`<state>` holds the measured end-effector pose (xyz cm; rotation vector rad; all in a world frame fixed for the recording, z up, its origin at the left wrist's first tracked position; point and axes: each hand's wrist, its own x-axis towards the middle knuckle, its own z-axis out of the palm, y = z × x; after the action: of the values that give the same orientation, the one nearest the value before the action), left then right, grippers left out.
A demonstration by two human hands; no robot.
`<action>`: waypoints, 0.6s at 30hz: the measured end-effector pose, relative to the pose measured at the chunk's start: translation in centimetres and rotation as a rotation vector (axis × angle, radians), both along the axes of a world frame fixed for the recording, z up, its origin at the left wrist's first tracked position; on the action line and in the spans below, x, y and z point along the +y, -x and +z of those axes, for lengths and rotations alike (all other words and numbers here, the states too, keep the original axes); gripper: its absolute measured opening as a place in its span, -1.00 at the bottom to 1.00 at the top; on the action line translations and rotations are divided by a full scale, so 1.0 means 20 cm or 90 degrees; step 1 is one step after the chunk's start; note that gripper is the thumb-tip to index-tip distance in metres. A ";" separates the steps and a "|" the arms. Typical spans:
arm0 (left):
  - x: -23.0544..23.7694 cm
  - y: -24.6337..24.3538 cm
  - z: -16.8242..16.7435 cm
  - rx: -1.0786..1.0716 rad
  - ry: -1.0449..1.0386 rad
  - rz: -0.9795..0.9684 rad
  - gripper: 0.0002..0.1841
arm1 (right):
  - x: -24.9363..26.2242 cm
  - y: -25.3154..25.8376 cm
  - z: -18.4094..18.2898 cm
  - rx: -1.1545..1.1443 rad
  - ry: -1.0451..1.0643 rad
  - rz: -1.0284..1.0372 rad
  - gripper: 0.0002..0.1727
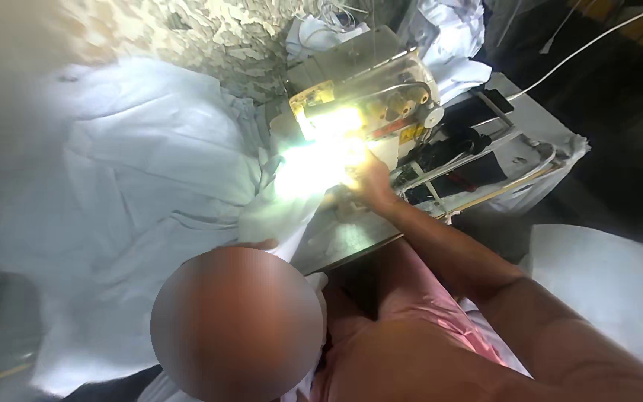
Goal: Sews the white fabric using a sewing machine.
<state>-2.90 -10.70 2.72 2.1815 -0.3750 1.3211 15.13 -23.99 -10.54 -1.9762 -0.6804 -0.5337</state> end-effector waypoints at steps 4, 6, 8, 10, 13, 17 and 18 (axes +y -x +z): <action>0.07 -0.03 0.00 -0.018 0.023 0.018 -0.83 | 0.00 0.00 0.01 -0.002 -0.016 0.017 -0.83; 0.10 -0.04 0.00 -0.035 0.048 0.026 -0.84 | 0.01 0.04 0.05 -0.021 -0.045 0.046 -0.86; 0.11 -0.06 0.01 -0.048 0.073 0.023 -0.86 | 0.00 0.06 0.09 -0.017 -0.062 0.093 -0.85; 0.11 -0.06 0.01 -0.051 0.081 0.025 -0.87 | 0.00 0.06 0.12 0.004 -0.092 0.125 -0.84; 0.09 -0.06 0.03 -0.042 0.087 0.037 -0.85 | -0.01 0.05 0.13 0.075 -0.138 0.171 -0.83; 0.04 -0.04 0.08 0.001 0.110 0.029 -0.87 | -0.02 0.04 0.16 0.146 -0.191 0.231 -0.86; 0.03 -0.04 0.08 0.011 0.103 0.028 -0.85 | -0.03 0.04 0.16 0.142 -0.199 0.251 -0.88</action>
<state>-2.07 -10.00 4.37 2.0757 -0.2072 1.3082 14.34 -24.68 -7.40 -1.5296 -0.7704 -0.1633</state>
